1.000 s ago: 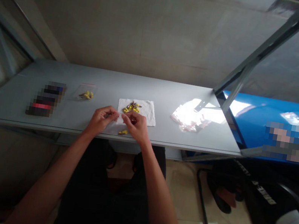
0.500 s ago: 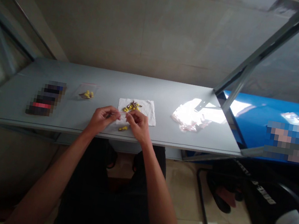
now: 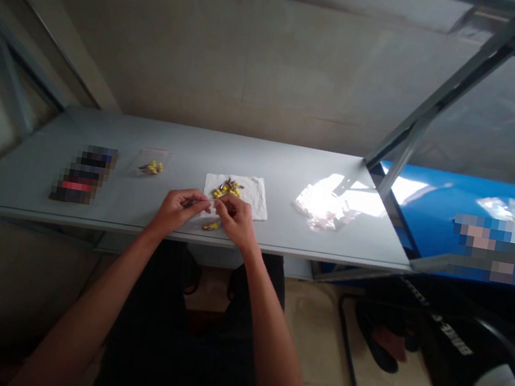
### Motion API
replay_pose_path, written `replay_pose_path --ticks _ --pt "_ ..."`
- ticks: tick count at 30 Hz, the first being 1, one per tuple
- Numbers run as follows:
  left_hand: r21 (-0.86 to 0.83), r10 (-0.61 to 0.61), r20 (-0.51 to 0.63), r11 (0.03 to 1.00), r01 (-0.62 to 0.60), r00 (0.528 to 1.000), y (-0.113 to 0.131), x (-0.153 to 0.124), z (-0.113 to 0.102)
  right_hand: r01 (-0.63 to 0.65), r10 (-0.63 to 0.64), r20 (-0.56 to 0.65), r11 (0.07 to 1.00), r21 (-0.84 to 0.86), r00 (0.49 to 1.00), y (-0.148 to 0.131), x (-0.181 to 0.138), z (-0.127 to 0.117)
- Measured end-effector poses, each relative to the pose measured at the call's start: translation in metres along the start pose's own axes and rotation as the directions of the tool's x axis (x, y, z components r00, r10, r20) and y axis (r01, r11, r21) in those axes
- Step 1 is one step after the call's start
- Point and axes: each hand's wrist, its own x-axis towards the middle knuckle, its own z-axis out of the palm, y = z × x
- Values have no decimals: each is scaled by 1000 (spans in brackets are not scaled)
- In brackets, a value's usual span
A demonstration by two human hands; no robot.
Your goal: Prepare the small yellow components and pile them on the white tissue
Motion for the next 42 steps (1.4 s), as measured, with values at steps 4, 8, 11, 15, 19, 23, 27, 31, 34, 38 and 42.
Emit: replay_pose_path --ticks 4,8,11,15,19,23,27,31,34,38,42 --pt "12 15 -16 1000 -15 1000 1 -1 -1 -1 1 21 1000 20 1000 2 0 1" --pt "-8 21 -11 1000 -21 1000 -1 -1 -2 -11 9 61 999 32 998 3 1 1" --pt "-6 14 -7 1000 -14 1000 -1 -1 -3 -27 25 73 999 21 997 3 2 0" --pt "-9 3 8 1000 -3 1000 -1 0 -3 -16 15 67 1000 11 998 2 4 -2" --pt "-24 -25 20 999 25 999 -3 0 -1 -25 24 56 1000 10 998 4 4 -4" --pt "-6 -22 29 1000 22 999 -6 3 1 1 0 36 1000 -2 999 7 5 -2" --pt "-31 -4 13 1000 4 1000 -12 5 0 -3 4 17 999 -48 1000 9 6 3" --pt "-90 -20 14 996 22 1000 -16 6 0 20 -14 57 995 -98 998 8 7 4" --pt "-85 -24 16 996 25 1000 -16 5 0 44 -37 57 991 -126 998 5 7 1" --pt "-91 -63 -23 994 60 998 -16 4 1 11 -15 -40 995 -98 999 5 4 0" --pt "-73 -72 -107 995 64 992 -16 1 2 2 -8 -65 995 -101 998 8 0 3"
